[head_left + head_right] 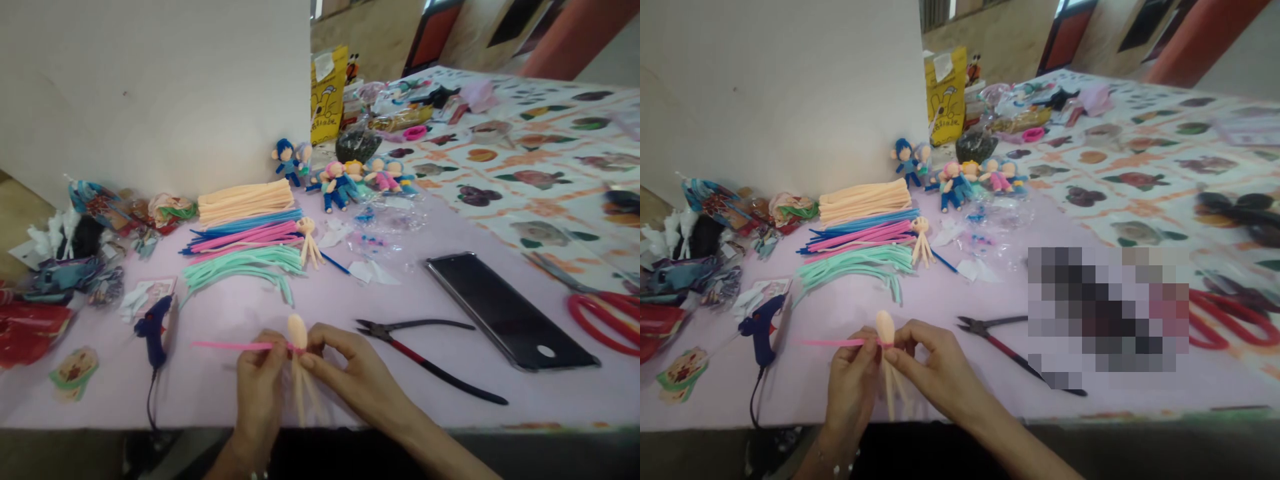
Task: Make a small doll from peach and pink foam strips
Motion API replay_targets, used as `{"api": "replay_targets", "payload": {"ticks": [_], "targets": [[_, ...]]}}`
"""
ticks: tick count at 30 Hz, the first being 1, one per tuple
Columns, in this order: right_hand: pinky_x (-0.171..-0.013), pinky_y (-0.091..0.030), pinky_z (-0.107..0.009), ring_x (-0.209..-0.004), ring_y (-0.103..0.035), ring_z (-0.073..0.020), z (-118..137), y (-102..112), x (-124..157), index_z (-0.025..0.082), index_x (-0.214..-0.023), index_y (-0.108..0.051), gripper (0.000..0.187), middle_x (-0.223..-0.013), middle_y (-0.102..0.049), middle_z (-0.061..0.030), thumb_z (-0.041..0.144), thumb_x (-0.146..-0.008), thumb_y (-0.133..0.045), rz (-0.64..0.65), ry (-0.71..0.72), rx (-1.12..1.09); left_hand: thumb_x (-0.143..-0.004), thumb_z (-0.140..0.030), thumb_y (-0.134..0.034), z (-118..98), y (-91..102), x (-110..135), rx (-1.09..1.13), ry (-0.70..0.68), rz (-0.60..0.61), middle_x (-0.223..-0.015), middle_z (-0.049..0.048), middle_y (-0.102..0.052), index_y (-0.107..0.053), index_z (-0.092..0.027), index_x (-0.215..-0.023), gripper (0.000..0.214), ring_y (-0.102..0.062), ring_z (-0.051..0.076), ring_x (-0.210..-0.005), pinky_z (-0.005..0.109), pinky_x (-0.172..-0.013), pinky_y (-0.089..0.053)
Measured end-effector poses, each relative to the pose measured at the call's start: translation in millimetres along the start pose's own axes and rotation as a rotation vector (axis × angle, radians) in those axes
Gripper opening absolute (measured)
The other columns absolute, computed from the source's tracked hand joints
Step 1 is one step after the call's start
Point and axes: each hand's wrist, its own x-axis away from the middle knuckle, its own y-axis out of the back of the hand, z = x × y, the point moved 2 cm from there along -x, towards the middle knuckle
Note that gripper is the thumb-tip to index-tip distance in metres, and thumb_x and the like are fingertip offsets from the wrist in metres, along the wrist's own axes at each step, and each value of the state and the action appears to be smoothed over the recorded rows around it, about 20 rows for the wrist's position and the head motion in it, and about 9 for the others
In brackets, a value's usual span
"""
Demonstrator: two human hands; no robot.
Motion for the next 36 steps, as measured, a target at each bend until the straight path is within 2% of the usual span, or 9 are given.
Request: {"api": "replay_targets", "payload": {"ticks": [7, 12, 15, 19, 23, 28, 36], "targets": [[-0.054, -0.043, -0.023, -0.056, -0.051, -0.013, -6, -1, 2, 0.018, -0.063, -0.058, 0.02, -0.059, -0.057, 0.0006, 0.028, -0.08, -0.057, -0.048, -0.034, 0.054, -0.055, -0.033, -0.085, 11, 2.8, 2, 0.004, 0.145, 0.043, -0.07, 0.0023, -0.068, -0.07, -0.016, -0.073, 0.029, -0.062, 0.016, -0.066, 0.028, -0.067, -0.049], [-0.056, -0.046, -0.024, -0.058, -0.055, -0.0134, -6, 3, 6, 0.018, -0.068, -0.063, 0.013, -0.062, -0.061, 0.0005, 0.025, -0.078, -0.06, -0.01, -0.044, 0.039, -0.056, -0.035, -0.084, 10, -0.1, 1, -0.01, 0.182, 0.08, -0.063, 0.0015, -0.066, -0.067, -0.015, -0.065, 0.028, -0.061, 0.016, -0.061, 0.028, -0.062, -0.048], [-0.059, -0.047, -0.025, -0.061, -0.057, -0.0144, -3, 8, 7, 0.018, -0.073, -0.065, 0.01, -0.064, -0.063, -0.0003, 0.026, -0.077, -0.062, -0.029, -0.087, -0.008, -0.056, -0.037, -0.083, 10, 0.7, 1, 0.003, 0.242, 0.088, -0.06, 0.0014, -0.065, -0.066, -0.015, -0.065, 0.029, -0.06, 0.016, -0.056, 0.028, -0.057, -0.047], [-0.06, -0.048, -0.027, -0.059, -0.058, -0.0141, 0, 10, 6, 0.016, -0.073, -0.064, 0.013, -0.06, -0.062, -0.0001, 0.029, -0.077, -0.061, -0.026, -0.203, -0.176, -0.058, -0.037, -0.083, 13, 3.2, 5, 0.014, 0.344, 0.149, -0.054, 0.0009, -0.064, -0.064, -0.015, -0.066, 0.029, -0.058, 0.014, -0.05, 0.024, -0.049, -0.042], [-0.055, -0.046, -0.026, -0.051, -0.055, -0.0115, -2, 5, 7, 0.016, -0.064, -0.059, 0.026, -0.053, -0.058, 0.0022, 0.038, -0.076, -0.067, -0.002, -0.272, -0.406, -0.055, -0.035, -0.085, 13, 2.1, 8, 0.035, 0.372, 0.16, -0.056, 0.0003, -0.064, -0.066, -0.015, -0.068, 0.031, -0.057, 0.013, -0.05, 0.025, -0.052, -0.044], [-0.054, -0.042, -0.025, -0.052, -0.055, -0.011, -8, -2, 8, 0.015, -0.066, -0.057, 0.036, -0.056, -0.059, 0.0013, 0.047, -0.07, -0.074, 0.067, -0.295, -0.652, -0.052, -0.038, -0.086, 11, -1.8, 9, -0.007, 0.341, 0.168, -0.048, -0.0008, -0.06, -0.068, -0.014, -0.062, 0.032, -0.054, 0.011, -0.048, 0.029, -0.062, -0.048], [-0.058, -0.038, -0.024, -0.057, -0.052, -0.0103, -18, -9, 11, 0.015, -0.068, -0.06, 0.032, -0.06, -0.06, 0.0011, 0.043, -0.073, -0.073, 0.137, -0.295, -0.875, -0.05, -0.039, -0.087, 11, -1.5, 7, 0.001, 0.343, 0.121, -0.044, -0.0013, -0.057, -0.066, -0.014, -0.057, 0.034, -0.053, 0.011, -0.046, 0.027, -0.057, -0.045]]}}
